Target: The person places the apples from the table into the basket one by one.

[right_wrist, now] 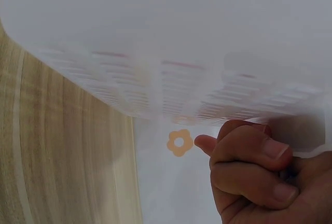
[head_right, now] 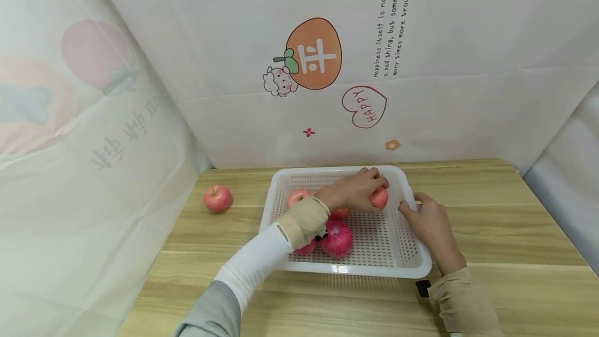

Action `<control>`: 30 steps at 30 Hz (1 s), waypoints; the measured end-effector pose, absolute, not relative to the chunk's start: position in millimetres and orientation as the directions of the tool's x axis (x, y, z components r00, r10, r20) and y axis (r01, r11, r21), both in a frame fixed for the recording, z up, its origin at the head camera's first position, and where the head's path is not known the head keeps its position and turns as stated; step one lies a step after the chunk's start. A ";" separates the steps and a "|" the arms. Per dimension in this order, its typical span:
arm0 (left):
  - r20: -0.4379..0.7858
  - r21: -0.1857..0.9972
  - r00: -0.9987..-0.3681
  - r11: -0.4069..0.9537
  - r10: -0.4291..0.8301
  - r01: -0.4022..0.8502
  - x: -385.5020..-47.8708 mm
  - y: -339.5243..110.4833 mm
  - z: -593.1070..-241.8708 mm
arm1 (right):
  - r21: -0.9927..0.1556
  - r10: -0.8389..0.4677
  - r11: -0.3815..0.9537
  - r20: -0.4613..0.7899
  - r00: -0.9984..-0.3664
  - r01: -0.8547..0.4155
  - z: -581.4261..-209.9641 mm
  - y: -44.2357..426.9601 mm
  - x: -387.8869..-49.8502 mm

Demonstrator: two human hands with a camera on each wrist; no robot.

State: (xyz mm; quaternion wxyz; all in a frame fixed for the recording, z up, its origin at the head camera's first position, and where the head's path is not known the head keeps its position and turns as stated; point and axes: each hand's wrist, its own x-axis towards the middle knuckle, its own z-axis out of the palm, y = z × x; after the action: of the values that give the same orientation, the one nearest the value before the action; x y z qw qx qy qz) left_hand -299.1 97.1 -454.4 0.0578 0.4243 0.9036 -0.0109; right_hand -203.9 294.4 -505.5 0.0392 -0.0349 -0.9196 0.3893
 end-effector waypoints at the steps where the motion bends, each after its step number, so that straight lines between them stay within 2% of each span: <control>1: -0.115 0.022 -0.634 0.640 0.765 0.768 -299.0 97.5 -455.2 | -0.720 0.095 0.693 0.043 -0.995 0.035 -505.5 294.4 -203.9; 19: -0.158 -0.002 -0.646 0.654 0.747 0.757 -300.2 103.0 -463.8 | -0.718 0.101 0.692 0.000 -0.995 0.070 -505.6 294.9 -204.7; 26: -0.149 -0.004 -0.635 0.641 0.758 0.767 -297.3 102.0 -464.0 | -0.685 0.119 0.728 0.080 -0.990 0.032 -507.2 293.8 -205.7; 30: -0.158 0.003 -0.636 0.644 0.755 0.765 -296.4 102.2 -463.6 | -0.691 0.117 0.722 0.078 -0.990 0.031 -506.9 293.9 -205.1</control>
State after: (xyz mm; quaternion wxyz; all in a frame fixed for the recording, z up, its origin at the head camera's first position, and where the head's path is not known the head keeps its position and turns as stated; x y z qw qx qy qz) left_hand -296.4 102.2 -463.6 0.0725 0.4204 0.9039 -0.0323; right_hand -205.1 293.9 -506.9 0.0581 -0.0398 -0.9261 0.3705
